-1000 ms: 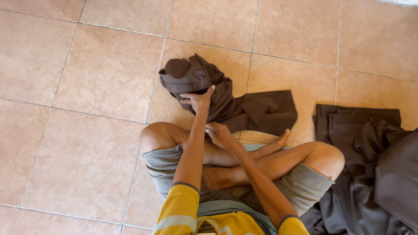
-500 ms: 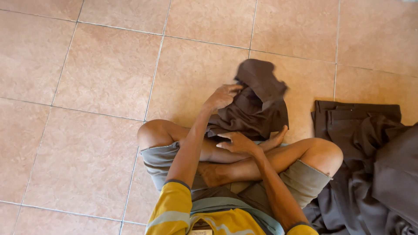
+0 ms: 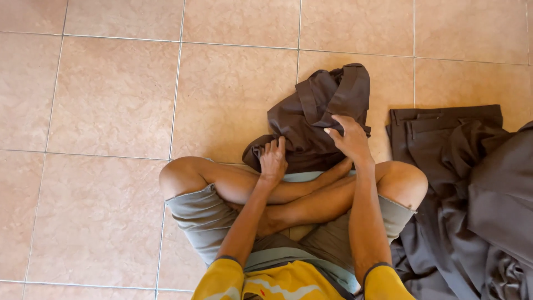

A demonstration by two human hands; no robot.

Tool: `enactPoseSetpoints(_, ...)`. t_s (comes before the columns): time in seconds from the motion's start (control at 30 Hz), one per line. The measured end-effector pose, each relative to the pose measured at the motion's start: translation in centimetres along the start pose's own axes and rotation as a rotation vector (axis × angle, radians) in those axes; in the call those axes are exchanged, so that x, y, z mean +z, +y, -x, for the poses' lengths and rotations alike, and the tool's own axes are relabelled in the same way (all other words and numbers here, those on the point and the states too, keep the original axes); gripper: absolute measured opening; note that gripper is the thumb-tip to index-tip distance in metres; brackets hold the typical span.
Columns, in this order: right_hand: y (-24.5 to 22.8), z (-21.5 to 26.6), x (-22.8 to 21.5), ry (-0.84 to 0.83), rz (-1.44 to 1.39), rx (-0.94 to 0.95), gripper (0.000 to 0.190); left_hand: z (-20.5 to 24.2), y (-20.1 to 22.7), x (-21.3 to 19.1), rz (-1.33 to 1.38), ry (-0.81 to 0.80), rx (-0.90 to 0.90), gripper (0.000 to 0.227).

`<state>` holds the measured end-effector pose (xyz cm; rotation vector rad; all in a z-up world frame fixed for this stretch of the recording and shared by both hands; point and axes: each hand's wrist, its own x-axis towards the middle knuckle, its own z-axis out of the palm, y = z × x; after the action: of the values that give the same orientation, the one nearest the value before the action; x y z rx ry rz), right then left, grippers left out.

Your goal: A person sitting on the floor picks up a pair of brown pants and folds them into a neat square.

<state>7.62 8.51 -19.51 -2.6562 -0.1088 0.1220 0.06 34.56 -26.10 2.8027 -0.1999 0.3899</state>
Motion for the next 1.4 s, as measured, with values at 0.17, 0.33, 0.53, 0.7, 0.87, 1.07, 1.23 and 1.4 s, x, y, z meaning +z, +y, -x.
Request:
enactPoseSetpoints(0.17, -4.3, 1.5, -1.8, -0.012, -0.222, -0.03, 0.045, -7.8, -9.8, -7.4, 0.093, 0.221, -0.124, 0.049)
enactPoseSetpoints(0.33, -4.8, -0.2, 0.2, 0.174, -0.248, 0.004, 0.032, -10.4, -18.2, -9.5, -0.177, 0.442, -0.355, 0.039)
enactPoseSetpoints(0.53, -9.2, -0.5, 5.9, -0.347, 0.109, 0.099, 0.093, -4.9, -9.7, -8.1, 0.149, 0.068, -0.228, 0.061)
enactPoseSetpoints(0.7, -8.1, 1.9, 13.4, -0.483, 0.357, -0.156, 0.064, -2.3, -8.9, -0.8, -0.059, -0.6, -0.215, 0.101)
enactPoseSetpoints(0.87, -9.4, -0.2, 7.8, -0.269, -0.3, 0.061, 0.046, -1.5, -12.1, 2.6, -0.076, -0.388, 0.009, 0.03)
enactPoseSetpoints(1.07, -8.9, -6.4, 8.4, -0.03, -0.683, 0.417, 0.092, -0.1, -10.5, 1.3, 0.018, -0.203, 0.207, 0.017)
enactPoseSetpoints(1.23, -6.1, -10.7, 15.2, 0.0, -0.741, 0.365, 0.054, -0.9, -11.2, -1.8, -0.014, -0.216, 0.219, 0.015)
enactPoseSetpoints(1.4, -8.1, -6.6, 6.5, 0.391, -1.206, 0.449, 0.028, -4.1, -16.8, -10.0, -0.048, 0.203, -0.03, 0.013)
